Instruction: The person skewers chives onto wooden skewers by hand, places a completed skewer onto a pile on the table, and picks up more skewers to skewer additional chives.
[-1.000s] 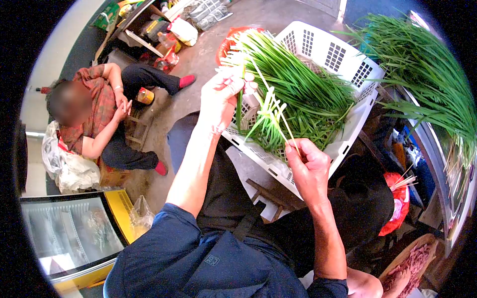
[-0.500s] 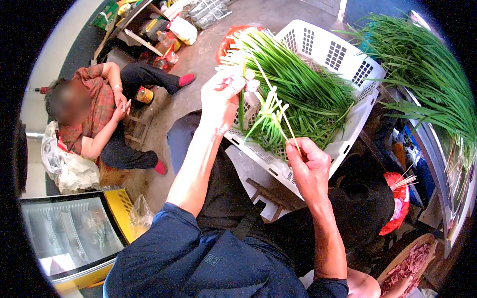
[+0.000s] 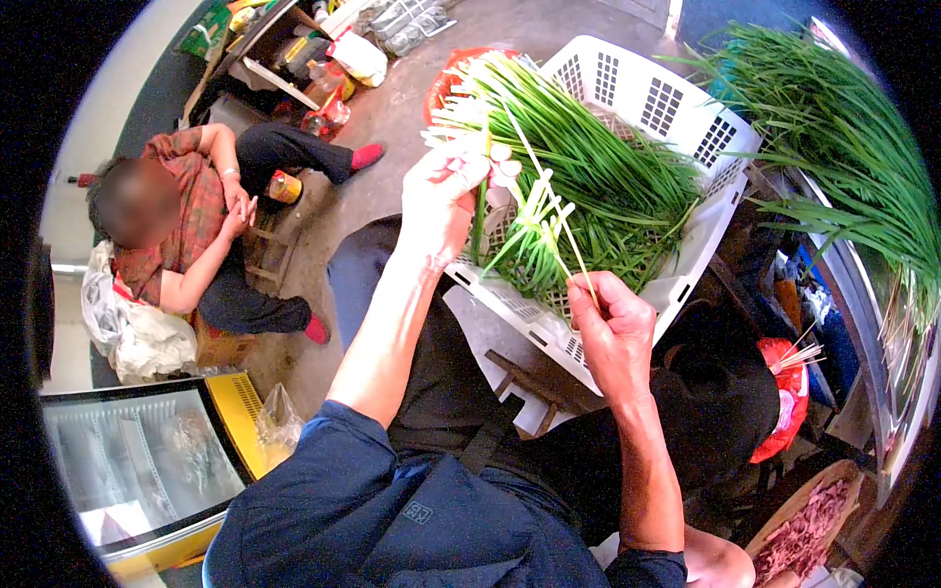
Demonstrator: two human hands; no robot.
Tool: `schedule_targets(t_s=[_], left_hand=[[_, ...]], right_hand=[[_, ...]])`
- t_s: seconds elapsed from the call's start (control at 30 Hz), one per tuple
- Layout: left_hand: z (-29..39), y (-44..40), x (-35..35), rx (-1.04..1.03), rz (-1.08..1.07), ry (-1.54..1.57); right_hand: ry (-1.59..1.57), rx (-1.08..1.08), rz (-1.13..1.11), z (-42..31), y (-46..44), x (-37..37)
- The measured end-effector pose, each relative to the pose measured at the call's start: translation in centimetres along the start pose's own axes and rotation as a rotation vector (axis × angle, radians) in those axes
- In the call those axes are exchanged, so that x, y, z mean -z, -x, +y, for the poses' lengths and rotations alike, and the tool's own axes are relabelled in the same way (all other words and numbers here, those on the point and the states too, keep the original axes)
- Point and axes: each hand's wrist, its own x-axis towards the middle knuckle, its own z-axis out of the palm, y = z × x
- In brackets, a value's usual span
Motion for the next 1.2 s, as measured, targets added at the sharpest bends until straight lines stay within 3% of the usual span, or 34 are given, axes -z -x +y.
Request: schedule_targets(t_s=[0.07, 0.3, 0.43, 0.63, 0.8, 0.93, 1.2], left_hand=[[0.6, -0.1, -0.4, 0.061, 0.052, 0.220], [-0.2, -0.3, 0.6, 0.097, -0.024, 0.144], [-1.2, 1.0, -1.0, 0.198, -0.079, -0.065], [-2.1, 0.8, -0.6, 0.247, -0.112, 0.015], [-3.6, -2.0, 2.6, 0.106, 0.258, -0.343], [-3.5, -4.1, 2.7, 0.208, 0.367, -0.637], [-4.8, -4.8, 2.8, 0.189, 0.469, -0.586]], right_hand=[[0.035, -0.006, -0.004, -0.3, 0.0, 0.1], [0.031, -0.024, -0.011, 0.3, 0.1, 0.3], [0.007, -0.028, 0.014, 0.6, 0.1, 0.4], [-0.073, -0.031, 0.052, 0.9, -0.3, 0.5], [0.038, -0.002, 0.093, 0.4, -0.5, 0.3], [0.060, 0.021, 0.082, 0.6, -0.6, 0.4], [0.050, 0.045, 0.104, 1.0, -0.5, 0.7]])
